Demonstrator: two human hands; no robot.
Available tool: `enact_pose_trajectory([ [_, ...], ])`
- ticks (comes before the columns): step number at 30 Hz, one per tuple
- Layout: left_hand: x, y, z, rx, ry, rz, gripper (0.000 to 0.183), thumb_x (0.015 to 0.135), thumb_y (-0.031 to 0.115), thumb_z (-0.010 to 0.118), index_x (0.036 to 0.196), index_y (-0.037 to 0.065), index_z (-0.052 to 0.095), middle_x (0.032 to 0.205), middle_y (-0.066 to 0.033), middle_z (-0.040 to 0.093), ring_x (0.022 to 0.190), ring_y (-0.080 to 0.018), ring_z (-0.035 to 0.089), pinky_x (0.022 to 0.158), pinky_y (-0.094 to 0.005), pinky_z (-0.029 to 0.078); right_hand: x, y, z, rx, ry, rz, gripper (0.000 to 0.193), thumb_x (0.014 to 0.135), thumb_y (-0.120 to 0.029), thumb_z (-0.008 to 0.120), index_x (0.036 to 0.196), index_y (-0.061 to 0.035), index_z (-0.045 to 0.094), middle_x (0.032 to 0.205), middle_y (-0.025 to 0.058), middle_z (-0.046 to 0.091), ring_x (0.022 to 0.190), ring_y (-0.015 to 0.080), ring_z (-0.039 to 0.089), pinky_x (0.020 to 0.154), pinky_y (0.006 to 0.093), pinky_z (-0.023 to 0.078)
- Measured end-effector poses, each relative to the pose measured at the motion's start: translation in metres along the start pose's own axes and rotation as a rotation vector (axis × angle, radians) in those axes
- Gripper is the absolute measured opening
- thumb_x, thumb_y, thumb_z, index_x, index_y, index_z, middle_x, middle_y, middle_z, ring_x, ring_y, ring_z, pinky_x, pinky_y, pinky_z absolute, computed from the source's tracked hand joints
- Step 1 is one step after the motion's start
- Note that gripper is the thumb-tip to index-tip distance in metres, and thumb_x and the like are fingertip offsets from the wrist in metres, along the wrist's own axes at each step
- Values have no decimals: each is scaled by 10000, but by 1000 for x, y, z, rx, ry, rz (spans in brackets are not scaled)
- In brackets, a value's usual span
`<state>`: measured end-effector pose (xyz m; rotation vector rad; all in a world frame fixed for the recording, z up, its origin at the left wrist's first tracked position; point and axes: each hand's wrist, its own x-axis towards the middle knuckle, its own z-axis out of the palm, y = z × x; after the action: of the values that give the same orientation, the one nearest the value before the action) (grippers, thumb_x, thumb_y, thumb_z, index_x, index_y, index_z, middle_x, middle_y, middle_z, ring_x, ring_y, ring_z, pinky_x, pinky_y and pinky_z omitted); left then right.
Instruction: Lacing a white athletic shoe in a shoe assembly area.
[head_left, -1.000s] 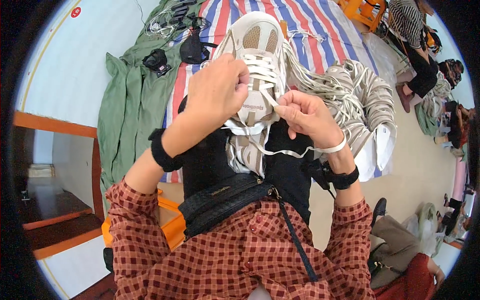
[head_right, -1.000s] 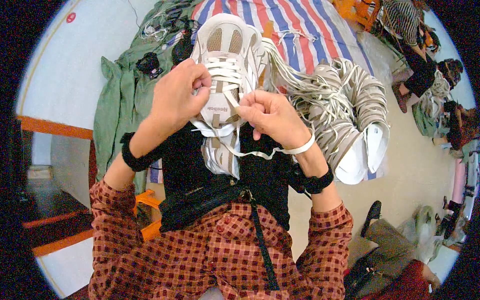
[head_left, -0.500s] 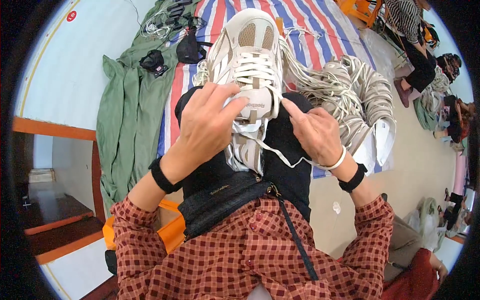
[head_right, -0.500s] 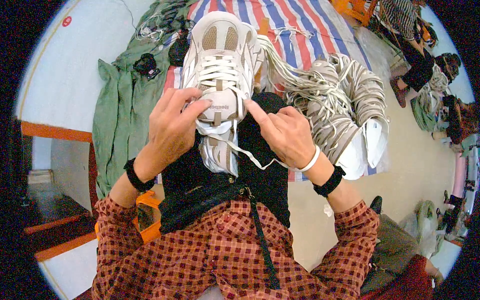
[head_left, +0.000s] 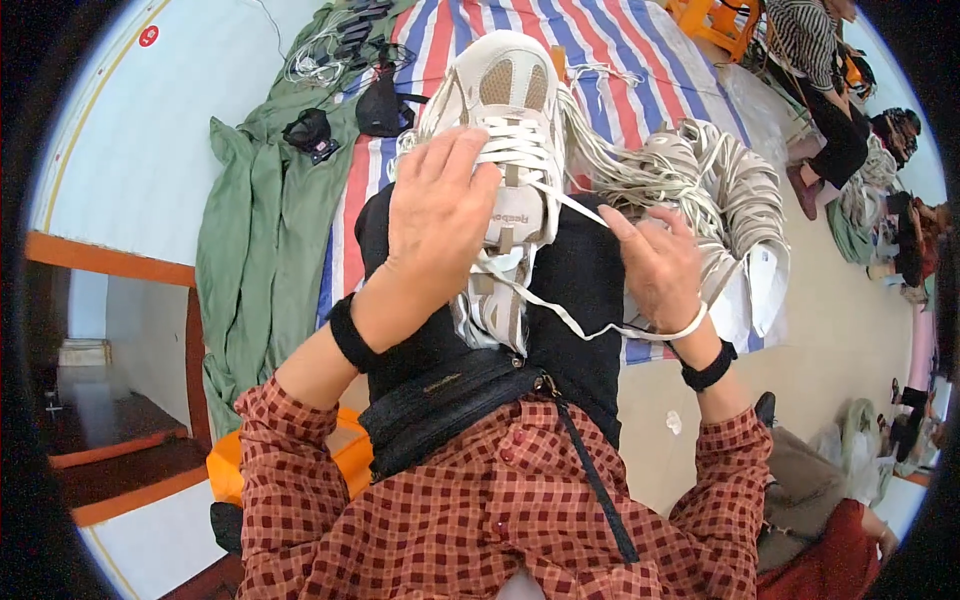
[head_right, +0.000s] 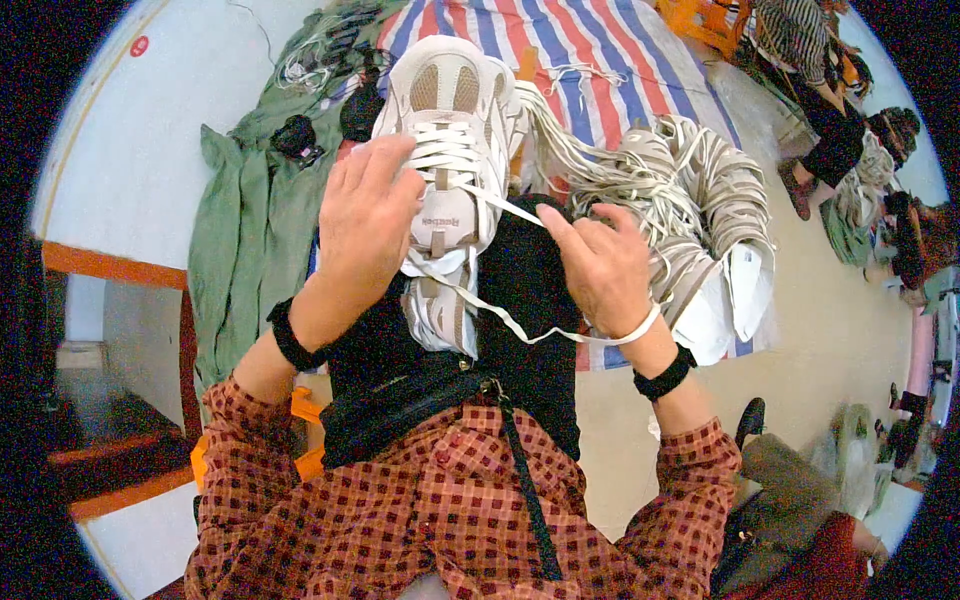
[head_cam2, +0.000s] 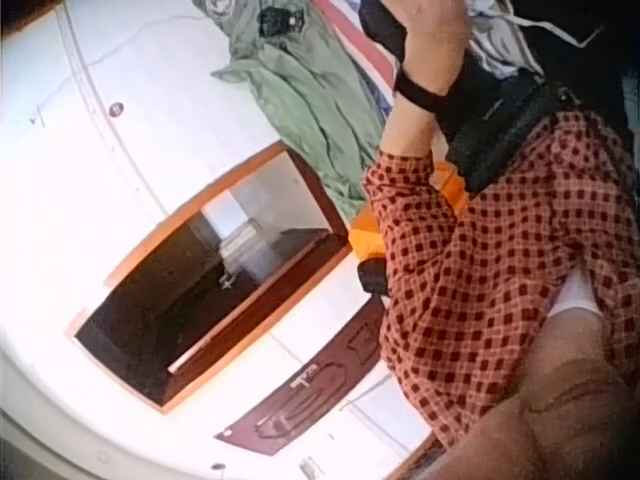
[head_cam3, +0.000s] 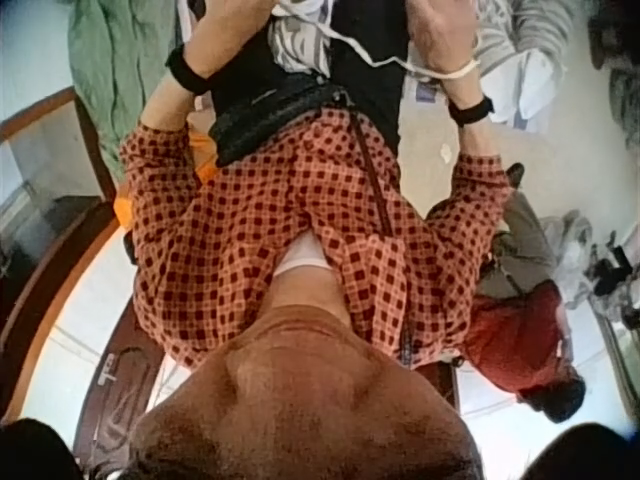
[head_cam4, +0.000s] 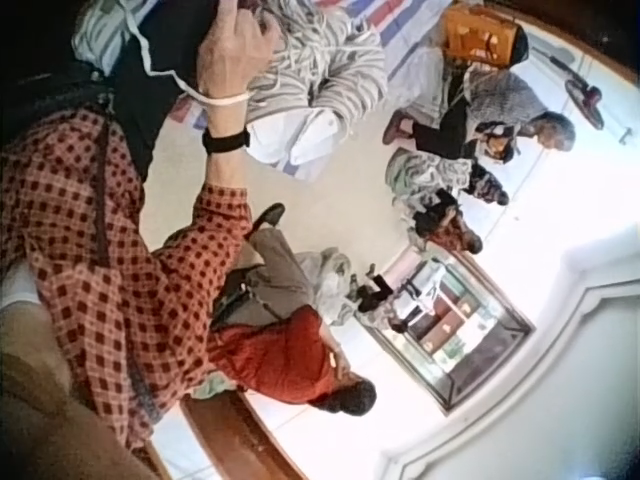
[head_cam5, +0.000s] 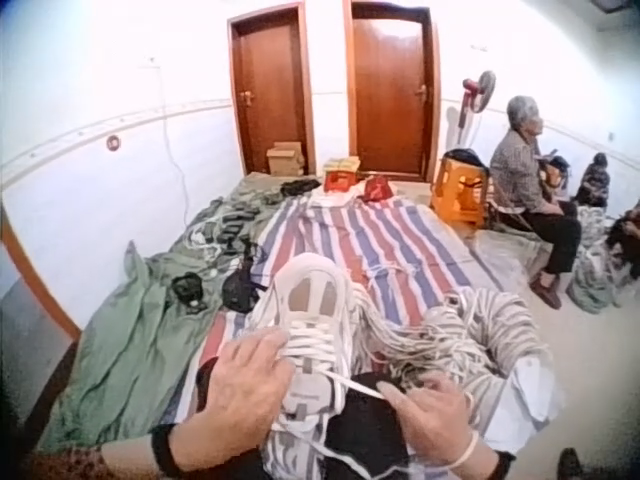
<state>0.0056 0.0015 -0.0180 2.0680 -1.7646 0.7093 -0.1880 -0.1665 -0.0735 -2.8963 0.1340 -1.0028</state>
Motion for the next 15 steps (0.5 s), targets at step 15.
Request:
enact_pose_trajectory([
  [15,-20,-52,-33,-1789,-289,-905,70,935,87,524,987,40,534,781,12,549,618,-67,524,588,-217,427,-37,17,-25,948,-238,794,216,897,-126,603,1079,-47,687,662,5,605,576,51,510,528,214,400],
])
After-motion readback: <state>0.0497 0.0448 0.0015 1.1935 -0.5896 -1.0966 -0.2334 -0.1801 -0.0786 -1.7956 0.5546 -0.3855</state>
